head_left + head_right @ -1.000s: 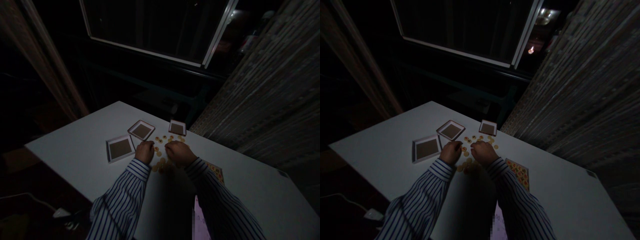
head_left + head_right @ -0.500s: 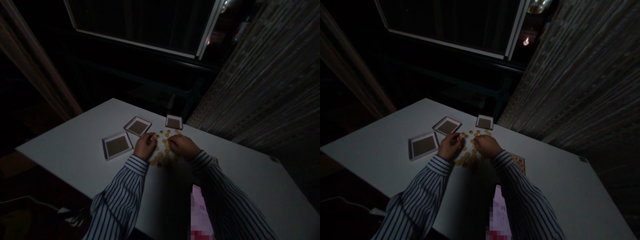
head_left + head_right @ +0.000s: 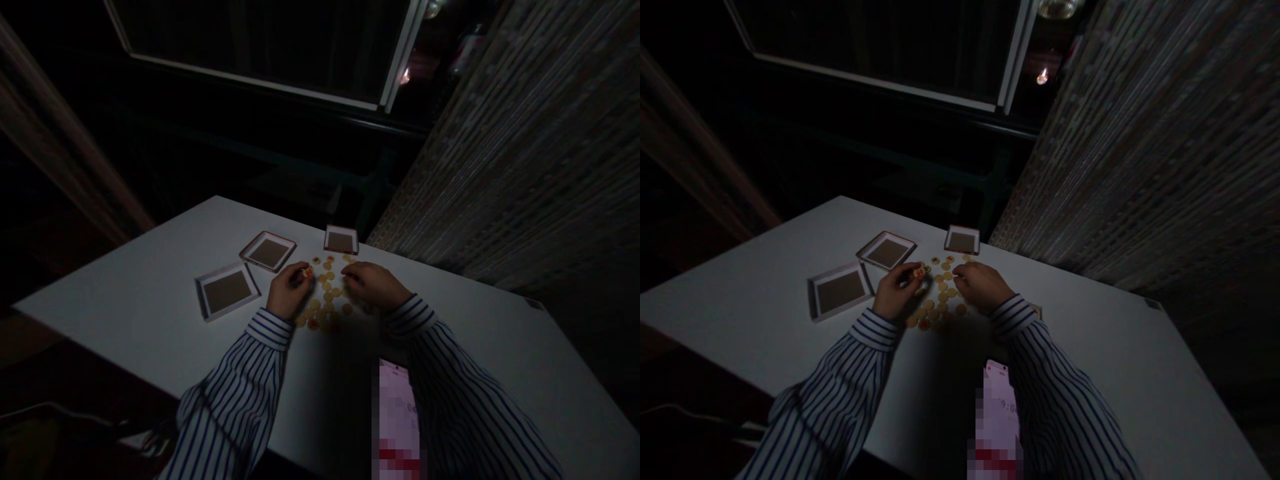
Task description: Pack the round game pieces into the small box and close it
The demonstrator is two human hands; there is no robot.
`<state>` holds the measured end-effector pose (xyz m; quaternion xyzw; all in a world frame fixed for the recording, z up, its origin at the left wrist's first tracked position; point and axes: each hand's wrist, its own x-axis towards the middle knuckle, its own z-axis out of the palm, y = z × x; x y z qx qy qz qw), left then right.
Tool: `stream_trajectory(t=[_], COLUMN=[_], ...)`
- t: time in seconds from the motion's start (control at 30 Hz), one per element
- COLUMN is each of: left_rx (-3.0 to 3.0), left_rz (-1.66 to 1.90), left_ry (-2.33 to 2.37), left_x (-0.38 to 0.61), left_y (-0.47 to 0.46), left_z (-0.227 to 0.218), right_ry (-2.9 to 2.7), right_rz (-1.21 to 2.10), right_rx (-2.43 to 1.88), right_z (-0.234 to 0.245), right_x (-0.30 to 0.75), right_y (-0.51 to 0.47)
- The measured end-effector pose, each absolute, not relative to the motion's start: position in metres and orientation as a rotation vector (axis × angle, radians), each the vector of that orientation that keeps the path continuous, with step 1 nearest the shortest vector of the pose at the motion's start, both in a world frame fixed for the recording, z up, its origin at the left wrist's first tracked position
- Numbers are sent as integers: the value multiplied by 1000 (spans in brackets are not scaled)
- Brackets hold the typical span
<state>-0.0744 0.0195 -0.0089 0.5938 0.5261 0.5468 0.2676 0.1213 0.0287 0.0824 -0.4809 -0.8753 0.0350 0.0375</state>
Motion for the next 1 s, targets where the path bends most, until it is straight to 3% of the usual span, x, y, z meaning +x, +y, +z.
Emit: stream_trajectory(t=[1.0], left_rx=[1453], left_rz=[1468], left_ry=[1097], left_x=[-51], left_y=[2], left_z=[4], right_ry=[-2452], right_rz=[213], right_rx=[-1368], right_z=[81], right_x=[155], right_y=[0])
